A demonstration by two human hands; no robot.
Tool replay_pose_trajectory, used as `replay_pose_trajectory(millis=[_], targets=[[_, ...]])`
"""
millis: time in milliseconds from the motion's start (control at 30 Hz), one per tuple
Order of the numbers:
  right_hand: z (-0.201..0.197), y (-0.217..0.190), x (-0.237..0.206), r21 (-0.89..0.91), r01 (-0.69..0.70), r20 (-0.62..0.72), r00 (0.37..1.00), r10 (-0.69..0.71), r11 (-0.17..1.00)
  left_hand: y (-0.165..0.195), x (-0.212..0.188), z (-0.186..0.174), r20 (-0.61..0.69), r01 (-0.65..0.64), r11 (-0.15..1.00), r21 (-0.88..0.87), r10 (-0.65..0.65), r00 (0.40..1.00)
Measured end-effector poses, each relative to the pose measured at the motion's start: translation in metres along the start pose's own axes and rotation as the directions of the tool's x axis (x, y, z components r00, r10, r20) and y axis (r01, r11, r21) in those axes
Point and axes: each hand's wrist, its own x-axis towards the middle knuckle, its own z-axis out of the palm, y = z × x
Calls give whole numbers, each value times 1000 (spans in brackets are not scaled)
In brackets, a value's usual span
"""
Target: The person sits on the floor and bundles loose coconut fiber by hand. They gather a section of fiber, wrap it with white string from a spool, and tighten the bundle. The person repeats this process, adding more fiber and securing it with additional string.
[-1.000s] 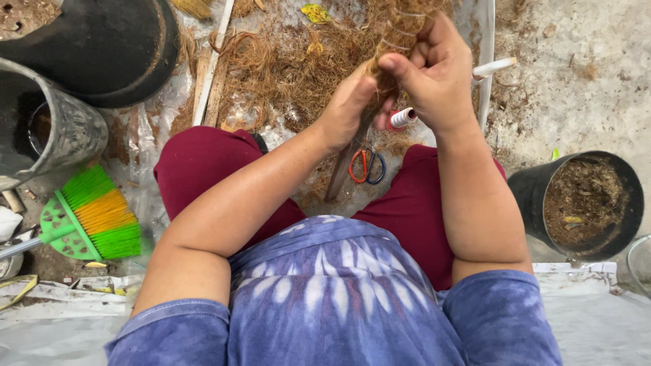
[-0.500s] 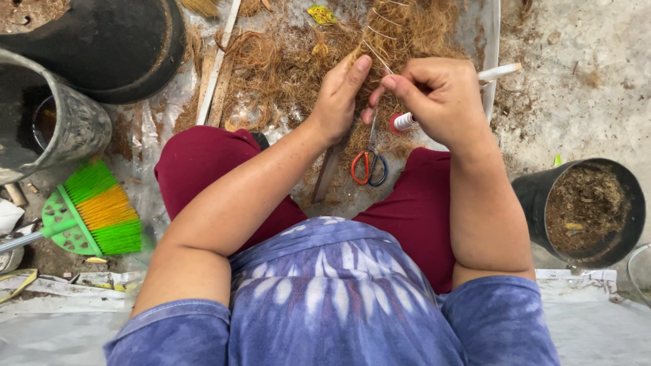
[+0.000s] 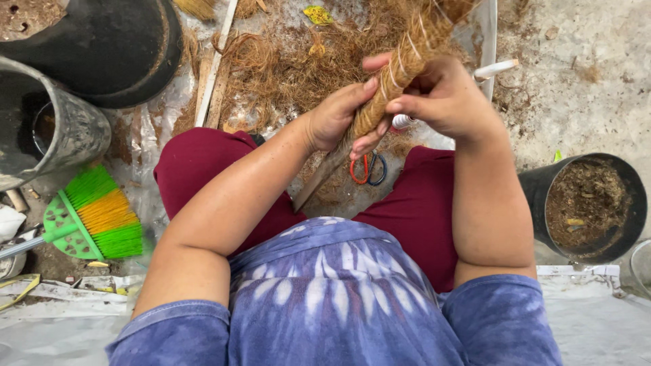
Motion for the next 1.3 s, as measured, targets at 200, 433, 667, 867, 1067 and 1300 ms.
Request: replay_pose_trajectory(millis=[200,433,667,867,1067,1300], targets=[[1,28,1,-67,168,-167,970,-177,984,-17,8,3,-266,-106,975,197,157,951],[1,41,13,-544,112,-338,878,-339,832,-23,8,12,-374,-209,917,340,335,864],[0,23,5,-821,16,-214,919,-332,571,-22,9,1,-485,-262,907,329,400,777],[-3,20,4,-625,59,-211,947,-241,778,-12,9,-2,-457,-246,940,237,331,825],[-5,12,5,-277,10,-177,982,-61,961,1,2,1,-121,-70,985,-157,51,991],[-5,17,2,7,108,10,994,-108,994,-10,5,-1,-157,15,1000,20,-12,988]])
